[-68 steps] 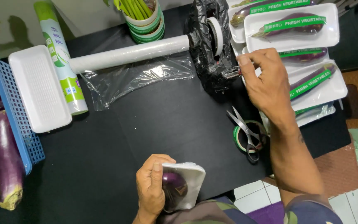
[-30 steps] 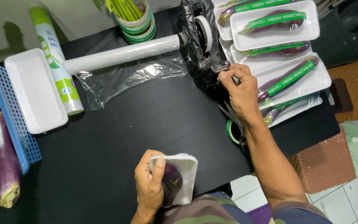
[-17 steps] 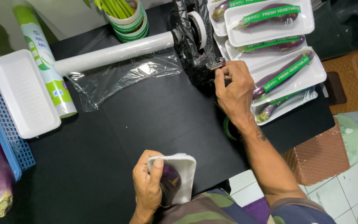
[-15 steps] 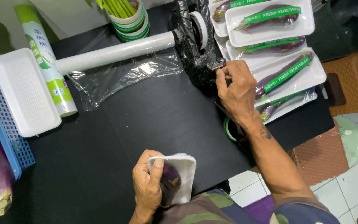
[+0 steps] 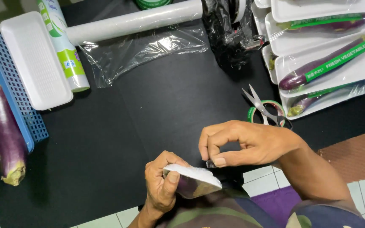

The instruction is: The person places an eggplant into a white tray, wraps it with plastic film from a roll, and then secures a green tape label around the center of the wrapped eggplant using scissors.

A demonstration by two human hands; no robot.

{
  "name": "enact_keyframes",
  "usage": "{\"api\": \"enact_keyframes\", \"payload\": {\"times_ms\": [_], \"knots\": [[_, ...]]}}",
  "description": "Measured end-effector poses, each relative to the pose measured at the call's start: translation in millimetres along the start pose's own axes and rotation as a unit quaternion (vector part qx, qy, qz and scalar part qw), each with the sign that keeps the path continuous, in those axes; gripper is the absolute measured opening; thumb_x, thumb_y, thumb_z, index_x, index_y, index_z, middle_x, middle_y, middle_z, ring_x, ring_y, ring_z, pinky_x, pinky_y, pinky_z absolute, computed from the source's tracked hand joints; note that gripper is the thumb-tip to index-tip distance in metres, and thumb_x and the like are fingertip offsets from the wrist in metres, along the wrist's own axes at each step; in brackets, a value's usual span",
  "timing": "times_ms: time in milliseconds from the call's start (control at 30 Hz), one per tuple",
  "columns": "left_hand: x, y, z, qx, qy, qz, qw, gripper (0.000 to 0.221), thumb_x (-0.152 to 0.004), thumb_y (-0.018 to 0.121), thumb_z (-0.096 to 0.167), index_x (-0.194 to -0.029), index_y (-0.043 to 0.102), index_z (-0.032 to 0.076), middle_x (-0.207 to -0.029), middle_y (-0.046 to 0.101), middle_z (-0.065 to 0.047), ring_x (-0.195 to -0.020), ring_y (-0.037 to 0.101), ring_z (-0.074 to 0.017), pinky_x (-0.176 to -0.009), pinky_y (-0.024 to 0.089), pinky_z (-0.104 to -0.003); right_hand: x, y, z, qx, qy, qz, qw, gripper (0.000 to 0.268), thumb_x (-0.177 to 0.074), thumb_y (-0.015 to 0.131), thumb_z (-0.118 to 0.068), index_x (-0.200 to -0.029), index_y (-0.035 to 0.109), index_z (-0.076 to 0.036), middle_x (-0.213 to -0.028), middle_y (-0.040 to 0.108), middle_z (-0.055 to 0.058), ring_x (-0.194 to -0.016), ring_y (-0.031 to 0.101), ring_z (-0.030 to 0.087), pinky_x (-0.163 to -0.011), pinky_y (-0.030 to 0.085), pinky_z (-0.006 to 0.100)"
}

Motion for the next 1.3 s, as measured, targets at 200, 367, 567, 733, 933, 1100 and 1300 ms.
{"api": "enact_keyframes", "payload": {"times_ms": [200,367,567,733,933,1100,1300], "knots": [[1,8,4,-0.005,0.012,-0.009,1.000,0.052,-0.098,0.051,0.054,-0.081,0.064,0.006,-0.070,0.070,-0.004,-0.054,0.061,-0.0131,-0.051,0.046,-0.024,-17,15,1,0.055,0.045,-0.164,0.984,0.032,-0.102,0.056,-0.037,-0.079,0.060,-0.015,-0.081,0.052,-0.003,-0.069,0.051,0.012,-0.068,0.043,0.029],[2,14,9,-0.036,0.047,-0.018,0.998,0.050,-0.100,0.051,0.053,-0.086,0.065,0.007,-0.075,0.075,-0.009,-0.058,0.070,-0.0150,-0.053,0.050,-0.023,-32,8,33,0.064,0.087,-0.270,0.957,0.033,-0.091,0.066,-0.044,-0.077,0.067,-0.015,-0.077,0.058,-0.003,-0.067,0.053,0.012,-0.063,0.044,0.029],[2,8,6,-0.041,0.032,0.070,0.996,0.048,-0.099,0.051,0.050,-0.081,0.065,0.008,-0.069,0.072,-0.005,-0.056,0.068,-0.0126,-0.052,0.050,-0.022,-29,53,110,-0.174,0.158,-0.200,0.951,0.053,-0.075,0.081,-0.055,-0.092,0.052,-0.014,-0.077,0.055,-0.005,-0.068,0.048,0.007,-0.060,0.040,0.024],[-9,-20,-9,-0.062,-0.050,0.154,0.985,0.046,-0.096,0.050,0.049,-0.076,0.061,0.009,-0.065,0.064,-0.001,-0.056,0.055,-0.0100,-0.055,0.043,-0.026,-18,65,135,-0.216,0.145,0.114,0.959,0.009,-0.094,0.067,-0.008,-0.102,0.070,-0.006,-0.095,0.071,0.000,-0.085,0.064,0.006,-0.075,0.050,0.021],[-38,-28,-32,-0.021,-0.092,0.209,0.973,0.039,-0.106,0.047,0.033,-0.104,0.071,0.001,-0.081,0.063,-0.009,-0.080,0.049,-0.0150,-0.077,0.045,-0.028,-14,30,80,-0.019,-0.088,0.350,0.932,0.050,-0.105,0.048,-0.028,-0.136,0.060,0.009,-0.130,0.066,0.025,-0.123,0.064,0.034,-0.102,0.051,0.047],[-39,-54,-51,0.144,-0.140,0.380,0.903,0.042,-0.109,0.049,0.034,-0.099,0.071,0.000,-0.080,0.063,-0.009,-0.078,0.058,-0.0159,-0.077,0.054,-0.028,-29,44,105,-0.013,0.050,0.340,0.939,0.037,-0.108,0.047,-0.022,-0.103,0.080,-0.007,-0.091,0.075,0.014,-0.081,0.066,0.018,-0.075,0.057,0.040],[-33,-61,-46,0.304,-0.160,0.480,0.807,0.045,-0.103,0.061,0.038,-0.110,0.063,-0.006,-0.102,0.067,-0.020,-0.099,0.065,-0.0243,-0.088,0.058,-0.043,3,52,147,0.002,0.202,0.434,0.878,0.040,-0.106,0.045,-0.032,-0.120,0.080,-0.018,-0.075,0.076,0.012,-0.072,0.062,0.019,-0.068,0.056,0.038]]}}
Point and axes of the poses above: each hand's wrist, its own x-axis away from the middle knuckle, its own y-axis out of the palm, z = x × y, the point moved 6 cm from there along -x, towards the middle knuckle
